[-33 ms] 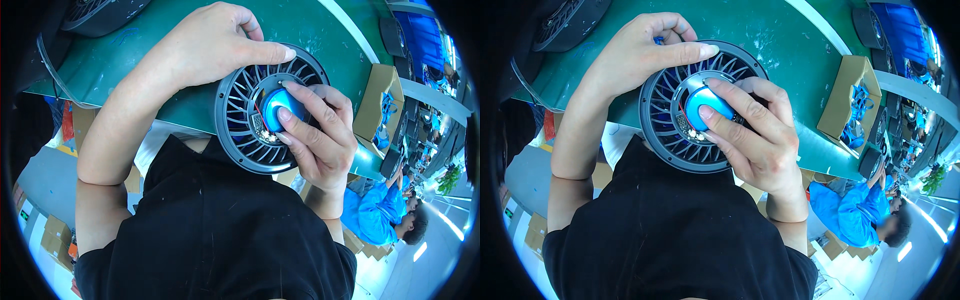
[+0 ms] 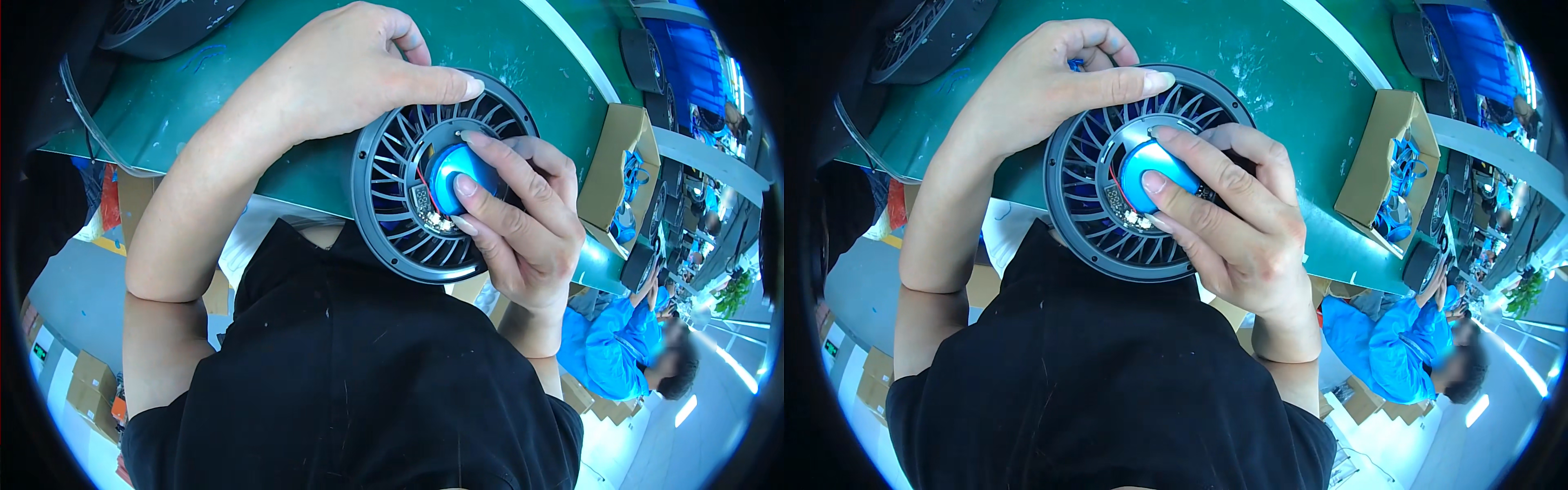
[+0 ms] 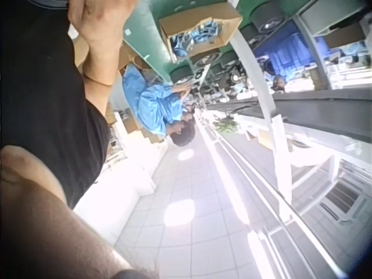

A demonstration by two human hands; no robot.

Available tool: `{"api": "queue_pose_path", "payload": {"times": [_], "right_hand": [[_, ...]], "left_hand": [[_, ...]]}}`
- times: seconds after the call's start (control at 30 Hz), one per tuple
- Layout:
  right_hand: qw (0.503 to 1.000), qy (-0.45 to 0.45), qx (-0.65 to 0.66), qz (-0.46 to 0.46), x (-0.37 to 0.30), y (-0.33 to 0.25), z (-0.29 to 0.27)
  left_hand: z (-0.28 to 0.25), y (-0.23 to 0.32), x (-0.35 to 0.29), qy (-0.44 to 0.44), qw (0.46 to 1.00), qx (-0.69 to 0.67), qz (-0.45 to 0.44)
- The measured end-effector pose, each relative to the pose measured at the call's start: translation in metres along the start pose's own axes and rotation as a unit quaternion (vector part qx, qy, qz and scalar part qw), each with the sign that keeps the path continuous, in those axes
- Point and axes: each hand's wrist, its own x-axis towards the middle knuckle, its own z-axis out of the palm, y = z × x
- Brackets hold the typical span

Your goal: Assembling components and covers onto motor housings at a manual assembly station.

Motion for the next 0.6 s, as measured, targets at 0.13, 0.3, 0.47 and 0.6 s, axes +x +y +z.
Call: {"api": "queue_pose_path", "payload": {"times": [0.13, 0.3, 0.47, 0.6], "right_hand": [[1.0, -0.022, -0.004, -0.007, 0.004, -0.002, -0.003], [1.0, -0.022, -0.02, 0.008, 0.003, -0.008, -0.005], [0.997, -0.029, -0.059, -0.028, -0.004, -0.014, 0.002], [0.995, 0.002, -0.102, -0.005, -0.009, -0.025, 0.006]], "left_hand": [[-0.009, 0.016, -0.001, -0.029, 0.998, 0.028, -0.056], [-0.004, 0.018, -0.02, 0.042, 0.991, 0.097, 0.079], [0.011, 0.0, -0.034, 0.066, 0.98, 0.092, 0.166], [0.021, -0.004, -0.033, 0.108, 0.977, -0.011, 0.185]]}}
